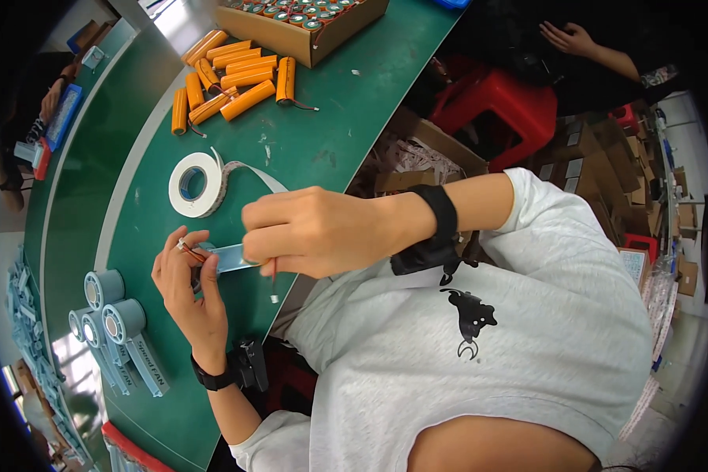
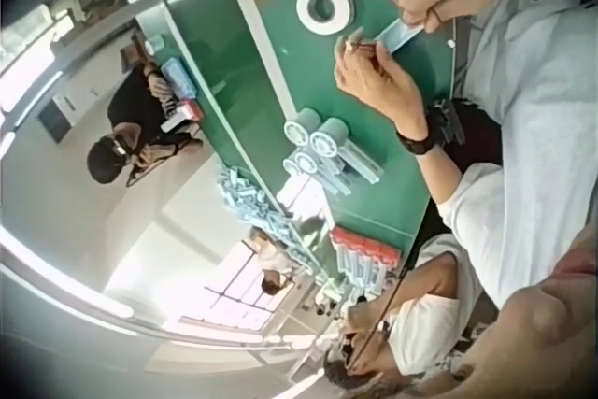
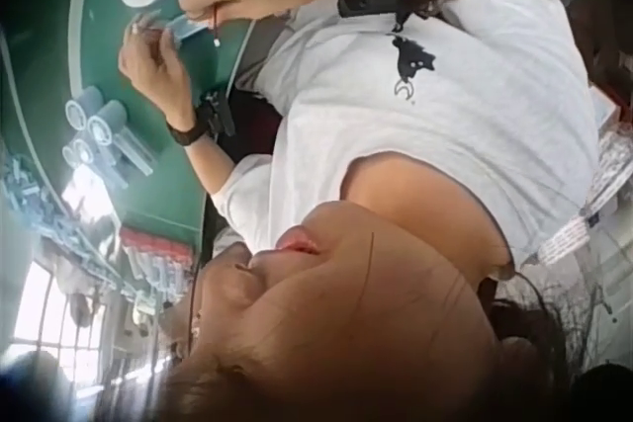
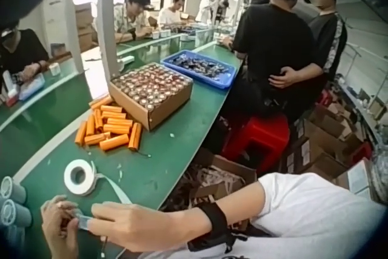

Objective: The person applies tape to batteries and inserts them into fan housings, then pulls more tape from a roll and discards the used backing into a box.

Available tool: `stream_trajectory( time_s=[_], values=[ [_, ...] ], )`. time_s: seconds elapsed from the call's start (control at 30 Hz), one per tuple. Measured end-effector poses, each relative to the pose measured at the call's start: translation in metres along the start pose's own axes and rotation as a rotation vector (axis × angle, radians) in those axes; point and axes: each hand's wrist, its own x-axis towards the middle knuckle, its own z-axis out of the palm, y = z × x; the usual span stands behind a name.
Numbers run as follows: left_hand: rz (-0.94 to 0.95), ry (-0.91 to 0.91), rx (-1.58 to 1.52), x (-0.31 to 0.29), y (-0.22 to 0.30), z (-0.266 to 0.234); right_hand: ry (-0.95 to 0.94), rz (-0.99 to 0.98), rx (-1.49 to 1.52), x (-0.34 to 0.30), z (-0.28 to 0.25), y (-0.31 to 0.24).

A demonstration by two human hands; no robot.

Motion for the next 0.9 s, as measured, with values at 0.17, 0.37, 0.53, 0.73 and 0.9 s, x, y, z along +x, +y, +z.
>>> stream_trajectory(
  time_s=[0.17, 0.37, 0.53, 0.73, 0.9],
  values=[
    [-0.038, 0.063, 0.081, 0.001, 0.010, 0.005, -0.216, 0.076, -0.136, 0.012, 0.003, -0.002],
    [-0.217, 0.060, -0.148, -0.005, 0.004, 0.007, -0.473, 0.088, -0.124, 0.041, 0.004, 0.007],
    [-0.246, -0.010, -0.460, -0.006, -0.010, -0.006, -0.610, 0.232, -0.126, 0.056, 0.022, 0.023],
    [-0.164, -0.247, -0.509, 0.003, 0.001, -0.036, -0.207, 0.204, 0.240, 0.007, 0.050, 0.046],
    [-0.074, -0.362, -0.122, 0.008, -0.009, -0.025, -0.078, 0.293, 0.246, 0.007, 0.046, 0.030]
  ],
)
